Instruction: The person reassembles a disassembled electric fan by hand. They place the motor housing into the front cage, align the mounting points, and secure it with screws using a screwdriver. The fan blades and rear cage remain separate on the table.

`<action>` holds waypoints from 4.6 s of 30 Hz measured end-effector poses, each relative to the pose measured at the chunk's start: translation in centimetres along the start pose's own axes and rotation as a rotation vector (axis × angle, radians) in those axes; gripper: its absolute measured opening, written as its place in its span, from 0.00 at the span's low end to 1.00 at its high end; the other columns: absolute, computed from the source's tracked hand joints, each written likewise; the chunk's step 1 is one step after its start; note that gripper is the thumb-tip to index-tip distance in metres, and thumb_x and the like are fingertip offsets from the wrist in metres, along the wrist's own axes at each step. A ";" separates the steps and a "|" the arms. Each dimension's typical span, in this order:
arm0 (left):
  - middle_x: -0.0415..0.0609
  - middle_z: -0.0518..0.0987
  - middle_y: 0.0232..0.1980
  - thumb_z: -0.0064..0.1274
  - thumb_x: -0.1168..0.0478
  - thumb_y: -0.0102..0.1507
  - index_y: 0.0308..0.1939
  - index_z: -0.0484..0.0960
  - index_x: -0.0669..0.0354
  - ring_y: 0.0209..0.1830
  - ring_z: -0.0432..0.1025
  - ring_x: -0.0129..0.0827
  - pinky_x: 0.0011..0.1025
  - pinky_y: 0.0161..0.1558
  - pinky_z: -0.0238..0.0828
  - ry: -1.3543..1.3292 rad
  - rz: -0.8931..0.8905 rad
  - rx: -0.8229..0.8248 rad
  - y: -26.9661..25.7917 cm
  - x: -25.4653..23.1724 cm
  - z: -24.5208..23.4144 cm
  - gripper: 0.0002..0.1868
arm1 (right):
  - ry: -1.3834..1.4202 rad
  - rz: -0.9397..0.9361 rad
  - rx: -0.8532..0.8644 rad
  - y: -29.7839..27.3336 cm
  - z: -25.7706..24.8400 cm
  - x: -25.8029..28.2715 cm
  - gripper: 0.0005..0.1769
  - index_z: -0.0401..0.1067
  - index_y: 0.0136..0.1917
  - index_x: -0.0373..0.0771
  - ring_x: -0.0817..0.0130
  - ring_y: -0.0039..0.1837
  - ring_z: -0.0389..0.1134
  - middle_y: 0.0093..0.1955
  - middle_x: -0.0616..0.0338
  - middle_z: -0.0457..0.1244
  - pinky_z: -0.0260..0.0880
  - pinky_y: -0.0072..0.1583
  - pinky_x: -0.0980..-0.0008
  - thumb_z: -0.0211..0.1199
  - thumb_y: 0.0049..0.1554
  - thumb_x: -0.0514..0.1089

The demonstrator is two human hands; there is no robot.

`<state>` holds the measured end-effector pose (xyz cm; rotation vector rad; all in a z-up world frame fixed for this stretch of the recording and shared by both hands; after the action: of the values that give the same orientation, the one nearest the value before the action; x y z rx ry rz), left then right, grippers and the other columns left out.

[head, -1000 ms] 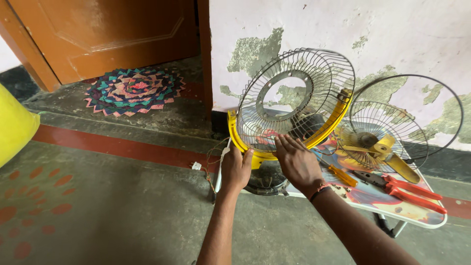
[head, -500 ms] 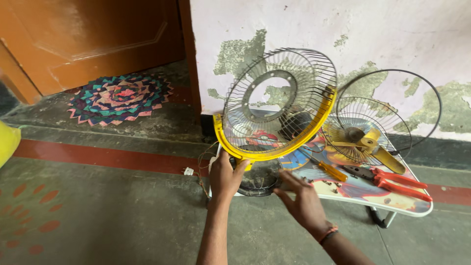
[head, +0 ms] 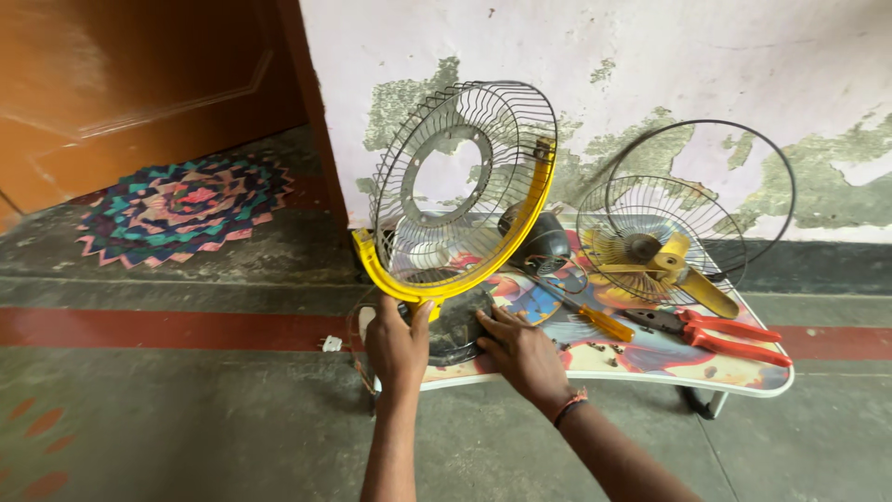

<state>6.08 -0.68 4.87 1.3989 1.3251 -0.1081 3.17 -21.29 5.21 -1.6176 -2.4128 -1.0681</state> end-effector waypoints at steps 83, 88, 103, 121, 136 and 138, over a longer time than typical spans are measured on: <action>0.47 0.82 0.55 0.71 0.59 0.47 0.46 0.89 0.50 0.62 0.68 0.45 0.41 0.56 0.69 0.352 0.091 0.299 -4.5 -8.0 -1.3 0.22 | 0.811 0.737 -0.243 3.6 -19.8 -12.4 0.44 0.61 0.65 0.33 0.50 0.49 0.74 0.52 0.43 0.66 0.80 0.47 0.53 0.75 0.37 0.38; 0.50 0.83 0.54 0.68 0.58 0.52 0.44 0.88 0.54 0.62 0.69 0.49 0.41 0.58 0.68 0.326 0.197 0.197 -3.3 -7.4 0.5 0.17 | 0.978 0.691 -0.262 0.0 -17.5 -9.5 0.44 0.62 0.64 0.35 0.52 0.48 0.74 0.53 0.41 0.65 0.79 0.47 0.55 0.74 0.34 0.36; 0.57 0.70 0.72 0.71 0.55 0.50 0.81 0.42 0.47 0.70 0.67 0.40 0.40 0.69 0.60 -1.530 -0.582 0.347 -7.1 -11.7 3.5 0.63 | 0.205 0.220 0.013 1.2 -16.4 5.9 0.59 0.65 0.72 0.46 0.61 0.50 0.76 0.51 0.51 0.72 0.76 0.53 0.63 0.81 0.26 0.47; 0.43 0.79 0.63 0.66 0.41 0.52 0.67 0.74 0.50 0.62 0.74 0.39 0.46 0.61 0.74 -1.769 -1.054 0.221 -7.8 -5.5 5.3 0.42 | 0.714 0.237 -0.110 -0.3 -18.3 -0.5 0.39 0.62 0.76 0.35 0.65 0.61 0.72 0.60 0.44 0.70 0.75 0.60 0.67 0.70 0.56 0.46; 0.46 0.81 0.62 0.63 0.40 0.56 0.66 0.75 0.53 0.58 0.78 0.40 0.48 0.56 0.79 -1.922 -1.053 0.225 -6.4 -6.5 3.3 0.38 | -0.369 0.218 0.073 -3.9 -10.9 -13.3 0.22 0.81 0.52 0.43 0.50 0.42 0.74 0.39 0.48 0.72 0.73 0.45 0.53 0.71 0.49 0.57; 0.46 0.81 0.62 0.62 0.40 0.57 0.65 0.75 0.52 0.58 0.78 0.40 0.48 0.56 0.80 -1.931 -1.040 0.221 -6.3 -6.4 3.2 0.38 | -0.403 0.243 0.081 -3.7 -10.7 -13.5 0.19 0.82 0.50 0.44 0.50 0.42 0.73 0.38 0.49 0.71 0.74 0.45 0.53 0.70 0.51 0.56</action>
<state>1.13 -8.82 4.28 0.1066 0.1300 -1.7821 2.74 -38.88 6.09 -2.2034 -2.3453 -0.6476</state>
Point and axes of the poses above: each hand's wrist, its own y-axis towards the middle knuckle, its own z-axis out of the palm, x = y × z, the point moved 5 cm from there along y, towards the middle knuckle
